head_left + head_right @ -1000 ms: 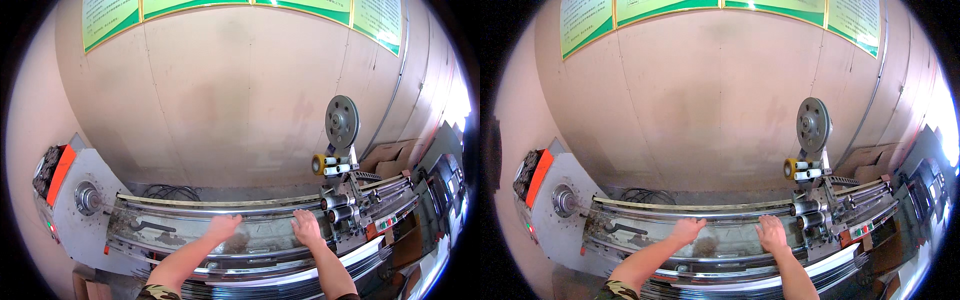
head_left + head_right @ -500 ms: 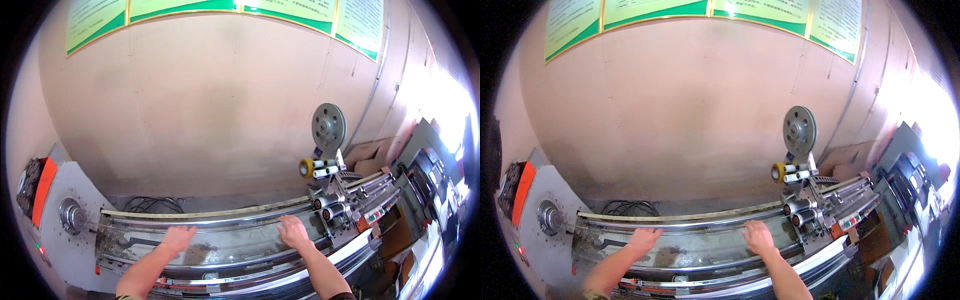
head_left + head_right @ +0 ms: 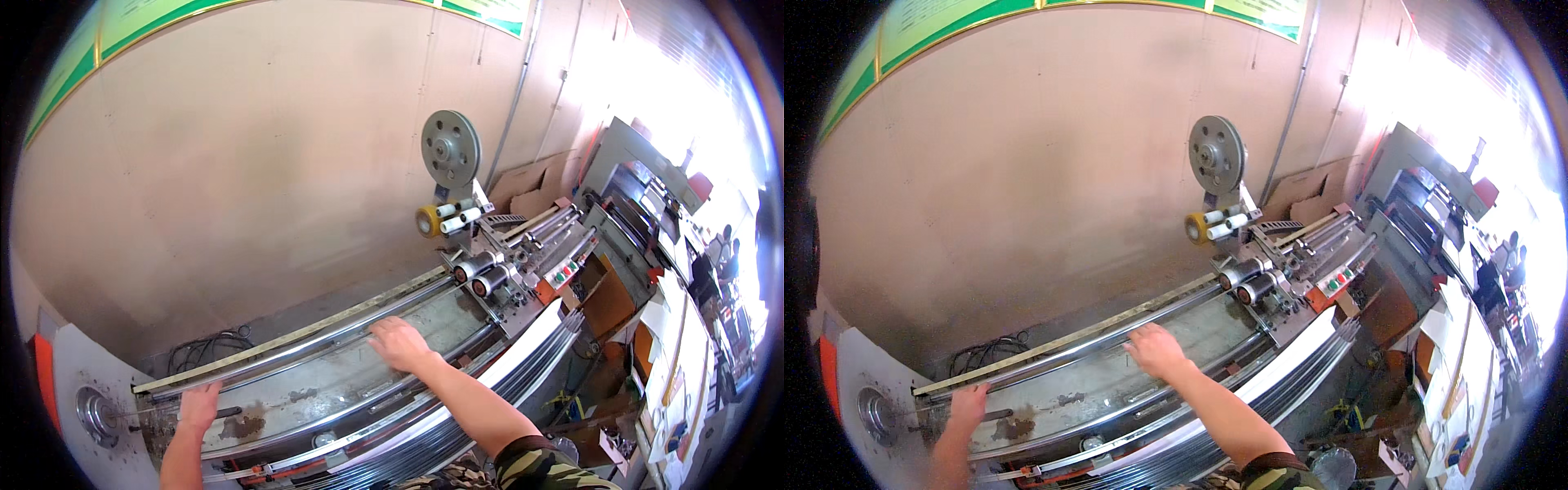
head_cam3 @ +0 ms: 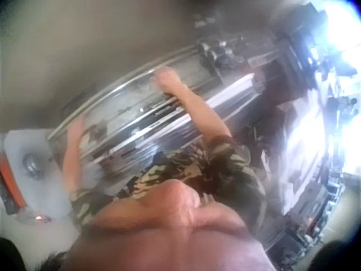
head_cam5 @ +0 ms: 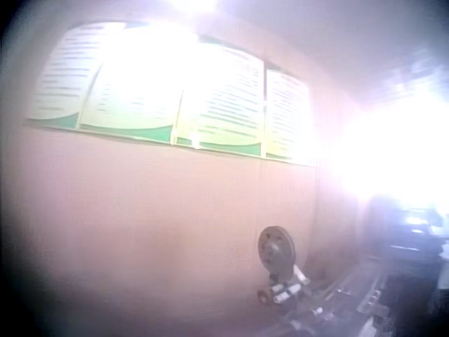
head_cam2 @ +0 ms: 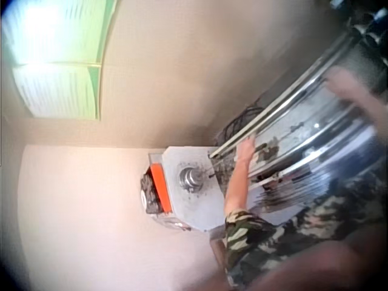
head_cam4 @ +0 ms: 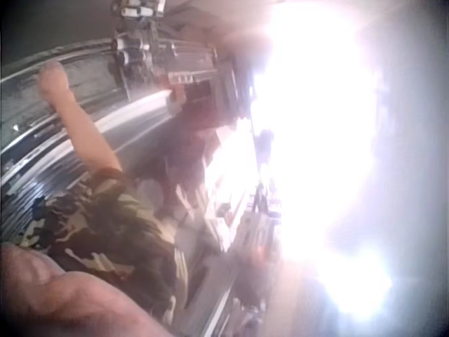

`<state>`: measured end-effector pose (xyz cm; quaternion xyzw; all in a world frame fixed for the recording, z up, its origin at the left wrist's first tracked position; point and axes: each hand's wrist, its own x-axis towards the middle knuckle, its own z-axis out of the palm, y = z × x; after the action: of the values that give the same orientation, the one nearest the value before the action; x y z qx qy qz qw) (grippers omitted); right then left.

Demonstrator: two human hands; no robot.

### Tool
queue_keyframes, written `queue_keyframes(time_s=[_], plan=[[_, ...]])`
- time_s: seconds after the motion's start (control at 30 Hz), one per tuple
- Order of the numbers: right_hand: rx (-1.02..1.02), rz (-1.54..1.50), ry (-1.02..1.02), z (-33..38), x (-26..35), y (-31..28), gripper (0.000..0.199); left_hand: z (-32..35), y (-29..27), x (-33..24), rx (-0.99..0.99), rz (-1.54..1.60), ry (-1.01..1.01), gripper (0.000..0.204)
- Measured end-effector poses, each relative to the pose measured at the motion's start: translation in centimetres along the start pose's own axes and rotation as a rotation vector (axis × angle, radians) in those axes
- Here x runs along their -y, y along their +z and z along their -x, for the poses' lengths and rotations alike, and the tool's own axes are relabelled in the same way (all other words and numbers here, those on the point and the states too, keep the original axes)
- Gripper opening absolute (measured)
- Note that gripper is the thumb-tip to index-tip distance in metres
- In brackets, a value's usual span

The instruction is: The person repeatedly feeds long metal rods into a bending machine, secures them, and operates the machine to bend the rods. The person then removes the bent rods and places them aside, repeating the process with new rods.

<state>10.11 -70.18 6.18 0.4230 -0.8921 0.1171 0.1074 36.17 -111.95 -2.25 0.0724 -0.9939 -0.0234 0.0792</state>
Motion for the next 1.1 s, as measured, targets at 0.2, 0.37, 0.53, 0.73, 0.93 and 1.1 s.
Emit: queue_keyframes(time_s=[0.2,0.37,0.53,0.73,0.93,1.1], plan=[[0.055,-0.045,-0.031,-1.3,3.4,1.1,0.033,2.1,2.4,4.9,-0.078,-0.006,-0.014,0.028],[0.054,0.018,-0.132,-2.2,5.2,3.9,0.034,3.0,3.4,7.0,-0.063,-0.059,-0.056,0.027],[0.11,-0.056,-0.139,-3.7,7.9,4.6,0.024,4.0,4.1,9.5,-0.114,-0.066,-0.096,0.028],[0.384,0.013,-0.045,-7.0,9.6,5.4,0.028,4.0,2.2,7.2,-0.159,0.056,-0.195,0.031],[0.245,-0.256,0.116,4.6,4.9,-9.7,0.022,4.2,-7.4,-9.5,-0.322,0.193,0.045,0.012],[0.036,-0.234,0.134,13.5,-3.2,-16.9,0.015,9.4,-12.9,-12.6,-0.273,0.667,0.005,0.014]])
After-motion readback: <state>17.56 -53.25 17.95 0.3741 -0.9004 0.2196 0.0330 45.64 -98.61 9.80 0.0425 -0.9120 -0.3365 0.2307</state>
